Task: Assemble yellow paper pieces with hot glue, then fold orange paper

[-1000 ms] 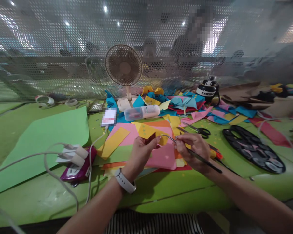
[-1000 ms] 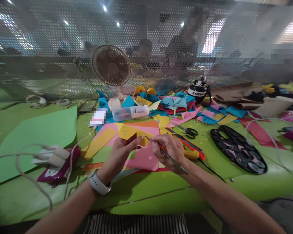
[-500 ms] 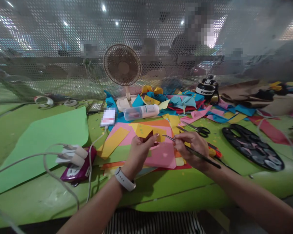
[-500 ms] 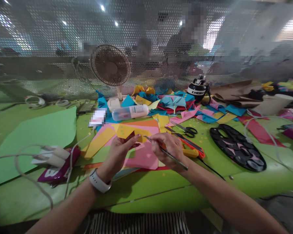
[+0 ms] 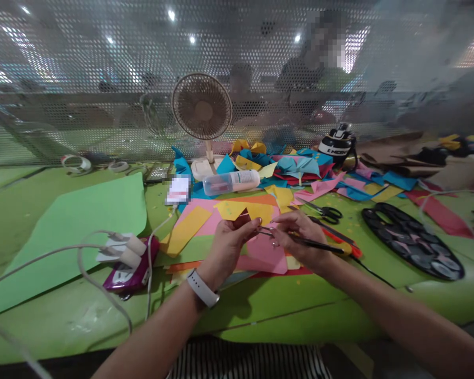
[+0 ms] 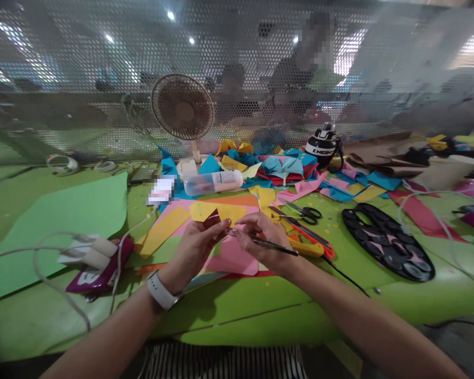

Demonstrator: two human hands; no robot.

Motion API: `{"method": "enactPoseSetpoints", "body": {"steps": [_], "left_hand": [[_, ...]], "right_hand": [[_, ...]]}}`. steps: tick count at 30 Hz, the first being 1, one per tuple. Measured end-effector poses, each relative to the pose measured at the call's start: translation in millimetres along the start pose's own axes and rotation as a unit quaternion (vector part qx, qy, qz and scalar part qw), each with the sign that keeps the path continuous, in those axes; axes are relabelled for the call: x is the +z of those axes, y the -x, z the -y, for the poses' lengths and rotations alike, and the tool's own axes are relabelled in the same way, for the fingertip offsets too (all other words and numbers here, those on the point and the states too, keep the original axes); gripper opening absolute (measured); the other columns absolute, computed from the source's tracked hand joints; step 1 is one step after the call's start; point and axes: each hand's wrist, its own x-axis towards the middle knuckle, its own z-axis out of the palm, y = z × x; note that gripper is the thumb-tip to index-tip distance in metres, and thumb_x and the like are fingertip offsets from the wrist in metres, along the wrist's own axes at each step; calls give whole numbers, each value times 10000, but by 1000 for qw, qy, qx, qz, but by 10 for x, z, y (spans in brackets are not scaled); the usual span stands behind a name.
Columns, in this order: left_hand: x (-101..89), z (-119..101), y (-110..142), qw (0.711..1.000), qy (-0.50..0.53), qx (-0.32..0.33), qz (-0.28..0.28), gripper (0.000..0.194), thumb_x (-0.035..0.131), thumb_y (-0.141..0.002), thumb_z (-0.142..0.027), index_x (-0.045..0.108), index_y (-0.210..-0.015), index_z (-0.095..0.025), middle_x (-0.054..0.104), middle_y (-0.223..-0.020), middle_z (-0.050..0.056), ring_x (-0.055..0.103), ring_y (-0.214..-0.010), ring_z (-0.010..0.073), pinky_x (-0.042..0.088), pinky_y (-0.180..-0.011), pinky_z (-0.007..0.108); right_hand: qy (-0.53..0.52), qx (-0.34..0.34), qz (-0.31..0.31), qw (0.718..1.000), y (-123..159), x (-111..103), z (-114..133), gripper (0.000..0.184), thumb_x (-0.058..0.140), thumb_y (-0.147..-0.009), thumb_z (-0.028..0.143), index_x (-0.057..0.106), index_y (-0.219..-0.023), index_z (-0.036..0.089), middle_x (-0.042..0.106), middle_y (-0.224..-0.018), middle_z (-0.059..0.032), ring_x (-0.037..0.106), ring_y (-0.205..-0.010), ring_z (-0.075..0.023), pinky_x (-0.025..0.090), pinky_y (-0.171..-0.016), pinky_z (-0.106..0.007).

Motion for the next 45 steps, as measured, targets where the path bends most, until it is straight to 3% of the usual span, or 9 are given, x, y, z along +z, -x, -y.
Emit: {"method": "enactPoseSetpoints", "body": {"steps": [4, 8, 13, 15, 18, 20, 31, 45], "left_hand": [[-29, 0, -13, 1000, 19, 19, -6, 166, 784, -659, -203, 673, -751, -121, 630, -720, 6, 595, -702, 102, 485, -737, 242], [-82, -24, -49, 996, 20, 35, -77, 170, 796, -628, -191, 684, -734, -119, 655, -706, 11, 598, -675, 95, 479, -705, 223], [-144, -82, -121, 983, 37, 94, -154, 195, 810, -584, -178, 704, -735, -115, 687, -712, 23, 618, -667, 101, 492, -719, 236], [-157, -93, -142, 979, 41, 115, -162, 201, 808, -586, -165, 712, -756, -116, 703, -758, 32, 637, -713, 109, 498, -755, 241], [-166, -94, -158, 977, 42, 125, -165, 197, 804, -591, -158, 717, -764, -119, 711, -789, 36, 652, -749, 119, 505, -773, 239], [-167, -97, -157, 978, 44, 126, -162, 195, 803, -595, -160, 718, -767, -125, 711, -773, 29, 654, -736, 116, 510, -763, 234], [-121, -179, -123, 975, 55, 144, -158, 217, 787, -595, -118, 707, -796, -128, 707, -786, 31, 656, -738, 121, 522, -727, 226], [-140, -142, -139, 978, 50, 133, -152, 233, 811, -571, -147, 711, -782, -133, 712, -784, 25, 663, -752, 124, 520, -765, 242]], "right_hand": [[51, -29, -10, 998, 5, -16, 9, 147, 654, -803, 297, 600, -900, 200, 678, -746, -9, 675, -641, -138, 536, -563, -227], [22, -40, -63, 997, 13, -76, 65, 61, 624, -828, 263, 594, -852, 215, 654, -685, 21, 657, -539, -121, 538, -511, -219], [-25, -46, -156, 986, 19, -129, 125, 84, 608, -831, 261, 559, -874, 209, 645, -670, 26, 622, -448, -111, 510, -424, -209], [0, -17, -113, 993, -1, -125, 140, 93, 593, -837, 264, 555, -891, 199, 635, -630, 31, 612, -439, -110, 491, -408, -201], [49, 45, 46, 997, -41, -104, 128, 128, 569, -842, 256, 547, -947, 187, 614, -578, 43, 594, -439, -109, 459, -407, -197], [76, 66, 112, 989, -61, -89, 104, 137, 546, -843, 238, 531, -968, 185, 593, -544, 59, 565, -425, -102, 429, -407, -196], [172, 31, 154, 972, -62, -65, 95, 135, 506, -785, 134, 531, -905, 191, 390, -468, 113, 359, -429, -80, 308, -464, -204], [175, 41, 180, 967, -58, -45, 83, 190, 468, -771, 103, 527, -925, 198, 451, -485, 102, 400, -431, -85, 316, -454, -201]]}}
